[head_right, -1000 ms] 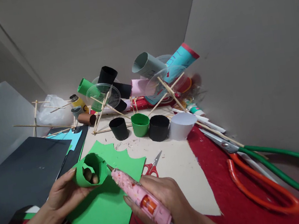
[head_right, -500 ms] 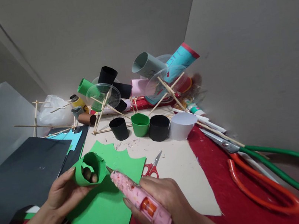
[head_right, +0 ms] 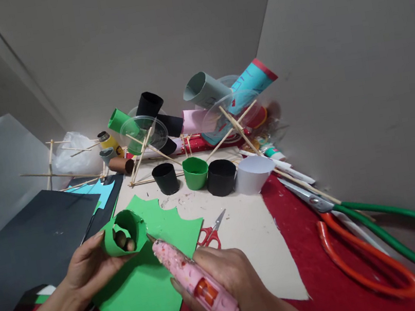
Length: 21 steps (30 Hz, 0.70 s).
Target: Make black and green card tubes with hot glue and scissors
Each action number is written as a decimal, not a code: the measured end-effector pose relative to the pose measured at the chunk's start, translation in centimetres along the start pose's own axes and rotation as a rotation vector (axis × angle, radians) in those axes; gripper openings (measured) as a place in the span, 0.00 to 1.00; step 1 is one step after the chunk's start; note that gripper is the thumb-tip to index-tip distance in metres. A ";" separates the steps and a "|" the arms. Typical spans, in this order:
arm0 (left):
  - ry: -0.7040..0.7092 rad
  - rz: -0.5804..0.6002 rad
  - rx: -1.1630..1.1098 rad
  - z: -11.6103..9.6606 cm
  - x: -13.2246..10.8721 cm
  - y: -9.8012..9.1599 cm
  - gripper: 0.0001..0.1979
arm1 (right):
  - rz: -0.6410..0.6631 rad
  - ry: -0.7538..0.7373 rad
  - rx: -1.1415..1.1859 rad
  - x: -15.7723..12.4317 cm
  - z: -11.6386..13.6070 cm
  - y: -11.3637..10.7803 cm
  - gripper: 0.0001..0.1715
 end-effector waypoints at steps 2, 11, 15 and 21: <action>0.006 0.000 -0.001 0.0 0.0 0.0 0.11 | -0.015 0.000 -0.004 -0.1 -0.1 0.2 0.17; 0.014 -0.011 -0.003 0.0 0.0 -0.2 0.11 | -0.049 -0.038 -0.042 -0.3 -0.2 0.6 0.17; 0.008 -0.006 -0.015 -0.1 0.1 -0.2 0.10 | -0.054 -0.028 -0.027 0.0 -0.1 0.5 0.18; 0.002 0.019 -0.044 0.0 0.1 -0.4 0.10 | -0.073 -0.008 0.000 0.3 0.0 0.5 0.15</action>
Point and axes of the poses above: each hand's wrist, its own x-axis towards the middle knuckle, its own y-axis out of the palm, z = x × y, the point moved 2 cm from there along x, towards the middle knuckle, and after that the axes turned 3 degrees about x, right-handed, at the moved point
